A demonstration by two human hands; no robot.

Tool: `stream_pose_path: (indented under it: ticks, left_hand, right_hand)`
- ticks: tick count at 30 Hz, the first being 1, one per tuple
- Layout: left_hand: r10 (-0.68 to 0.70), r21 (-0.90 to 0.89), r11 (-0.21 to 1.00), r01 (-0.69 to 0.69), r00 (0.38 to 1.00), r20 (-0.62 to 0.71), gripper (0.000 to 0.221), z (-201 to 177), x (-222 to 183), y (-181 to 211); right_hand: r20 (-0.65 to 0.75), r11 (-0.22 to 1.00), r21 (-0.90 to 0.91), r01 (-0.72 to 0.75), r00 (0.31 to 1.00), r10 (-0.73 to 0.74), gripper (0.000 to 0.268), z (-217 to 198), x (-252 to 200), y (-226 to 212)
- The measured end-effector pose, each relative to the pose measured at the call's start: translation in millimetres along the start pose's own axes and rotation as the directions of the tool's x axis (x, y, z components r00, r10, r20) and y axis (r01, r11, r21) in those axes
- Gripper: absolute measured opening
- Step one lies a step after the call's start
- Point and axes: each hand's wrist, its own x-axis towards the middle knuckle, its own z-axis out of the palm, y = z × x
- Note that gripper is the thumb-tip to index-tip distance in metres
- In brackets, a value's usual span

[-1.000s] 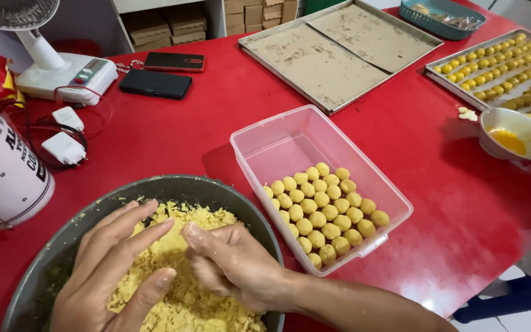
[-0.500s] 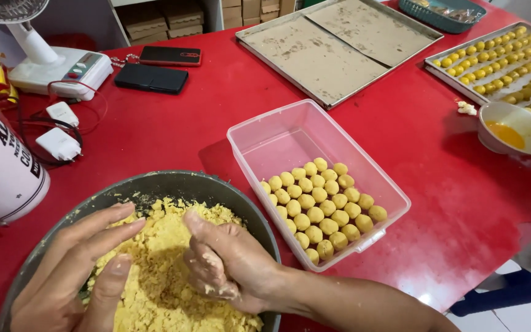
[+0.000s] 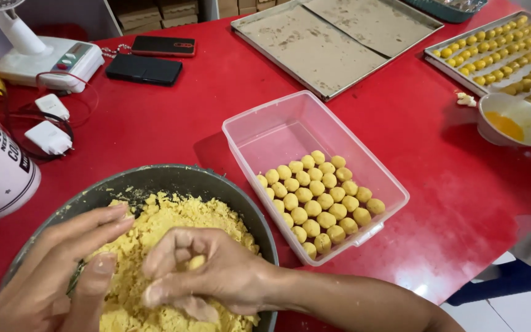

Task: Forming small balls of dough by hand and placing them into a plastic container.

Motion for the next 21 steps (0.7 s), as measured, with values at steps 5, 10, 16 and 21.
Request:
stream_pose_path:
  ticks: [5, 10, 16, 21]
  left_hand:
    - [-0.087, -0.074, 0.993, 0.088, 0.996, 0.018, 0.035, -1.8, 0.6, 4.8]
    - [-0.085, -0.095, 0.992, 0.085, 0.996, 0.008, 0.033, 0.5, -0.4, 4.1]
    - [-0.042, -0.090, 0.995, 0.042, 0.999, 0.003, 0.031, 4.5, -0.9, -9.2]
    - [0.123, -0.075, 0.990, -0.123, 0.992, -0.002, 0.033, 2.3, -0.5, -26.2]
  right_hand:
    - [-0.065, 0.874, -0.482, 0.063, 0.992, -0.108, 0.014, 7.9, -9.9, 2.5]
    - [-0.021, 0.923, -0.348, 0.167, 0.982, -0.185, 0.020, 1.8, -4.7, 1.4]
    - [-0.128, 0.925, -0.357, 0.133, 0.973, -0.190, 0.047, 1.3, 1.8, -6.1]
    - [0.148, 0.999, 0.040, -0.004, 0.989, -0.002, 0.046, -18.0, 13.3, -15.9]
